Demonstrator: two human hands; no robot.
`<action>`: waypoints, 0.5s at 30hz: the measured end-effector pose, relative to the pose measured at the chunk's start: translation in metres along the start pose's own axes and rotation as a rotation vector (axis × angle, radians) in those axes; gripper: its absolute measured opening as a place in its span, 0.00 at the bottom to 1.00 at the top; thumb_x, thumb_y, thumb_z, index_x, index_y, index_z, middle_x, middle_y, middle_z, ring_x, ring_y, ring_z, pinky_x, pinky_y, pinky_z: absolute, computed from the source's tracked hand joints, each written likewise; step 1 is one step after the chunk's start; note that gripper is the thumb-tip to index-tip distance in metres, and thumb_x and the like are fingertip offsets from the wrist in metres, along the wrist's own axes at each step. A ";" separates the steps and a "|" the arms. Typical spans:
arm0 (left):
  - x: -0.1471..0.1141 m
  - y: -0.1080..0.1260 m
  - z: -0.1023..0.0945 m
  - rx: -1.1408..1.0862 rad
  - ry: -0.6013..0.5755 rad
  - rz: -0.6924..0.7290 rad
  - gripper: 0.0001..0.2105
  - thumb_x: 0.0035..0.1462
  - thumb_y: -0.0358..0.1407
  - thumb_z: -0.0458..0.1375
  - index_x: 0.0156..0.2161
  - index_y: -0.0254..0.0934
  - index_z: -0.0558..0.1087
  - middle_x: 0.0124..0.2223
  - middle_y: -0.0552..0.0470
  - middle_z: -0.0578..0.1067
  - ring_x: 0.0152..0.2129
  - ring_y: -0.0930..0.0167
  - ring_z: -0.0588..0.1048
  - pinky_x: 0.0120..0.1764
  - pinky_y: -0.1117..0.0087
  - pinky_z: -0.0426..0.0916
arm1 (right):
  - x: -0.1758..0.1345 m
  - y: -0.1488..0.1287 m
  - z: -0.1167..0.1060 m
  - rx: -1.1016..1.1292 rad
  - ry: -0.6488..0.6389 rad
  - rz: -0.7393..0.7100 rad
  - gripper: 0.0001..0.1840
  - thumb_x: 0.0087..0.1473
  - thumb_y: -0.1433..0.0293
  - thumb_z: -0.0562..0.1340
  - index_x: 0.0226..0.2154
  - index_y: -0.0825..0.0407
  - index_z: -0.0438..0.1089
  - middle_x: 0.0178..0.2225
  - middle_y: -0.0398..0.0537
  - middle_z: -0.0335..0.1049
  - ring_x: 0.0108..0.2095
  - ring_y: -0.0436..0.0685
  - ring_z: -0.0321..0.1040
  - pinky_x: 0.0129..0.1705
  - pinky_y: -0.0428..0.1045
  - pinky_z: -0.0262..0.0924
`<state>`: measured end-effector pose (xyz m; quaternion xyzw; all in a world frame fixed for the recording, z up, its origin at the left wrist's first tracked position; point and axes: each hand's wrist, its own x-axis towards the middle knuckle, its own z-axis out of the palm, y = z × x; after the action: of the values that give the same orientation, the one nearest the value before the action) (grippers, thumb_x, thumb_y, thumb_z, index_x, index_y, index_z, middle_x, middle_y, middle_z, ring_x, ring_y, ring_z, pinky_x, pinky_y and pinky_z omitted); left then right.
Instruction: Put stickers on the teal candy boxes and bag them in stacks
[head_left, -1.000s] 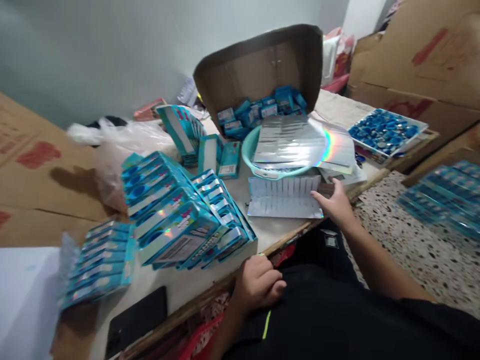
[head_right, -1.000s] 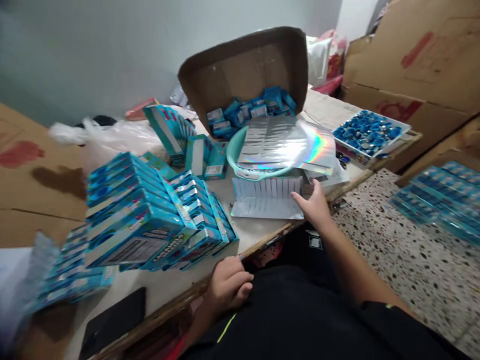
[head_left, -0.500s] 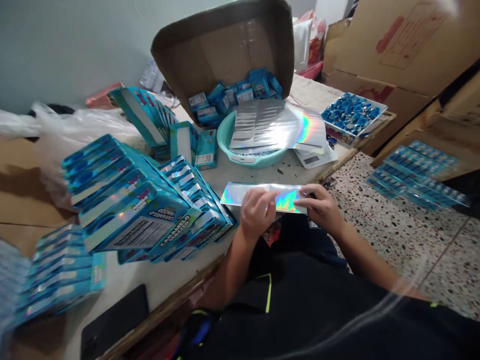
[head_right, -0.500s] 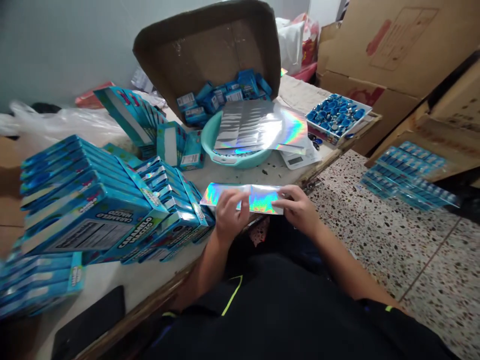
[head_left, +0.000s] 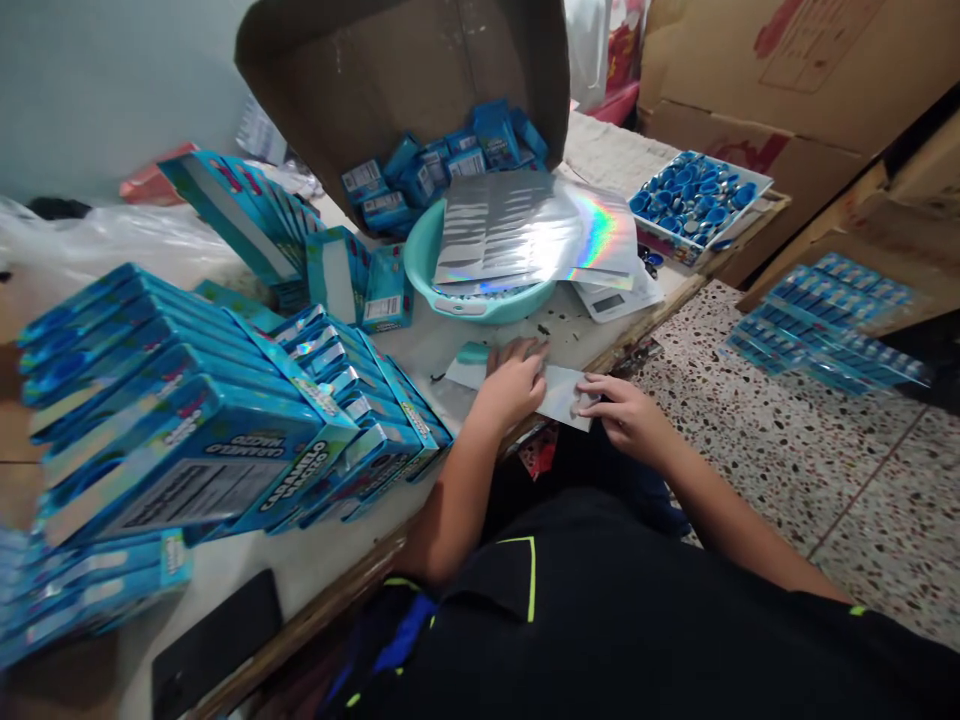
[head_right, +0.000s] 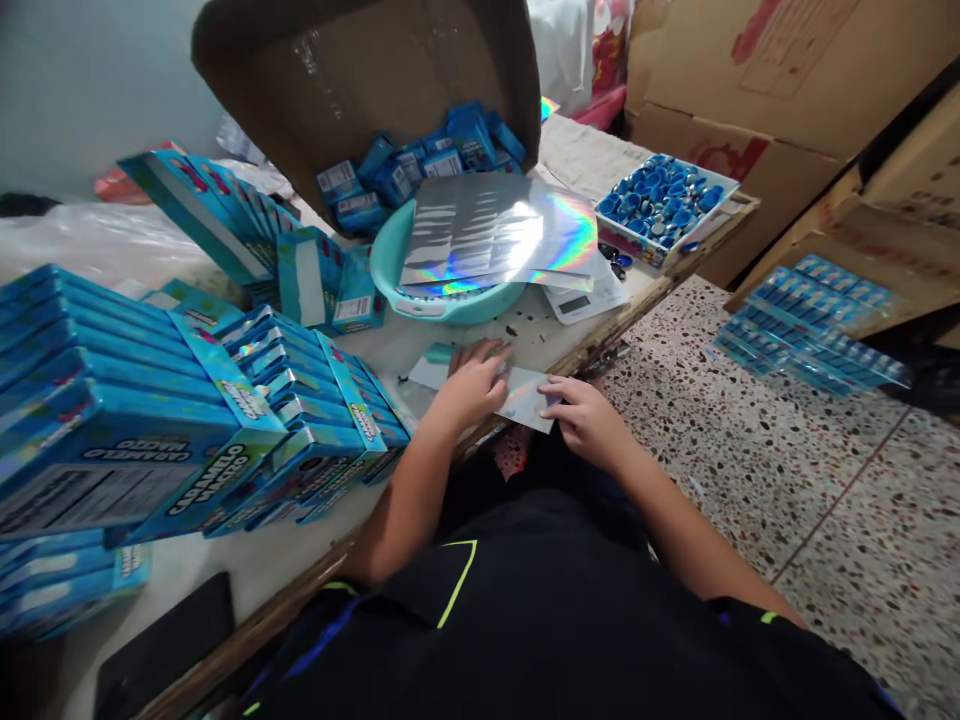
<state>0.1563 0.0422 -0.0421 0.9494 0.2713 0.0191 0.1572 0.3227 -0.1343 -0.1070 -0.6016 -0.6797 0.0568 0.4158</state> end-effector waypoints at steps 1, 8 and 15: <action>0.003 -0.001 0.001 -0.024 -0.025 0.009 0.27 0.65 0.33 0.50 0.69 0.42 0.66 0.71 0.44 0.65 0.69 0.57 0.61 0.72 0.47 0.47 | 0.000 0.001 -0.001 0.007 -0.003 0.016 0.20 0.56 0.81 0.57 0.37 0.46 0.82 0.54 0.53 0.78 0.60 0.65 0.72 0.60 0.68 0.68; 0.000 -0.010 0.012 -0.142 0.002 0.057 0.20 0.67 0.32 0.52 0.61 0.42 0.74 0.65 0.46 0.73 0.64 0.60 0.68 0.72 0.46 0.44 | 0.004 -0.004 -0.002 -0.030 0.005 0.127 0.16 0.58 0.78 0.58 0.37 0.47 0.79 0.51 0.50 0.81 0.57 0.64 0.75 0.60 0.67 0.63; -0.001 -0.015 0.014 -0.235 0.070 0.125 0.13 0.69 0.34 0.55 0.52 0.40 0.80 0.58 0.45 0.79 0.58 0.61 0.76 0.68 0.51 0.59 | 0.006 -0.003 -0.001 -0.004 0.010 0.166 0.14 0.59 0.76 0.58 0.38 0.46 0.78 0.50 0.48 0.82 0.55 0.62 0.77 0.61 0.65 0.60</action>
<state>0.1498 0.0498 -0.0595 0.9382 0.2126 0.0936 0.2564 0.3217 -0.1302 -0.1011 -0.6568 -0.6256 0.0868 0.4119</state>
